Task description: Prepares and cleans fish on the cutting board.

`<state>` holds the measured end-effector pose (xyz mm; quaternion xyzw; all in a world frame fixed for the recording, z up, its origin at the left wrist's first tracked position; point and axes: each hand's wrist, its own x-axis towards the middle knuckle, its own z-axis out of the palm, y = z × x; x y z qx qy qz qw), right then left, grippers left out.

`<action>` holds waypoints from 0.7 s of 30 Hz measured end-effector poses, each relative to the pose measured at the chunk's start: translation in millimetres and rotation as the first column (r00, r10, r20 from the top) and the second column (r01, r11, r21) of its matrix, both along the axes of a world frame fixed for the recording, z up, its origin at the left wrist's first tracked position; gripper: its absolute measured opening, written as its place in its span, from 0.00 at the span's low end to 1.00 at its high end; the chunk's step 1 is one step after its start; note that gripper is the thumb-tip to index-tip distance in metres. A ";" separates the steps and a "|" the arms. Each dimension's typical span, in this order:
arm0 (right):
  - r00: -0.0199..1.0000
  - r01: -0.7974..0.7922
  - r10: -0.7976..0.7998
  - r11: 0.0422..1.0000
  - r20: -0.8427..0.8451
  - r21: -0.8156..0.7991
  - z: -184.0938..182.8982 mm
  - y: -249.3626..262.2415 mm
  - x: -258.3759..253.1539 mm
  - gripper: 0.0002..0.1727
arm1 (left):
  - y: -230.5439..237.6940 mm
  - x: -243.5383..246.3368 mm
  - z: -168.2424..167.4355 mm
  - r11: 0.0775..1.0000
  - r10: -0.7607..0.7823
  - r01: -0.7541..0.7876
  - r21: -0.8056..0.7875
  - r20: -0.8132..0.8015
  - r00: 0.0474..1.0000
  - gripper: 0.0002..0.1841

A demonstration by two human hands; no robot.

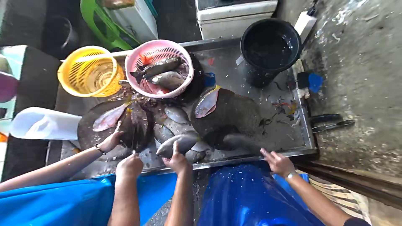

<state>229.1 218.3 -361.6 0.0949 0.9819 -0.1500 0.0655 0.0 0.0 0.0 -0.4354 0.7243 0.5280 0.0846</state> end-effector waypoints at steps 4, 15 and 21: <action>0.878 0.399 -0.471 0.821 -0.090 -0.408 40.1 42.5 -57.3 0.31 | -26.0 6.0 -251.0 0.891 0.046 0.299 0.342 -0.723 0.689 0.36; 0.792 0.376 -0.597 0.639 -0.125 -0.671 98.7 31.9 -110.8 0.22 | 86.4 -5.8 -354.2 0.941 -0.298 0.337 0.029 -0.398 0.868 0.36; 0.676 0.131 -0.430 0.870 -0.599 -0.476 134.2 24.4 -161.5 0.18 | 73.8 -4.1 -351.7 0.941 -0.326 0.335 -0.045 -0.380 0.865 0.34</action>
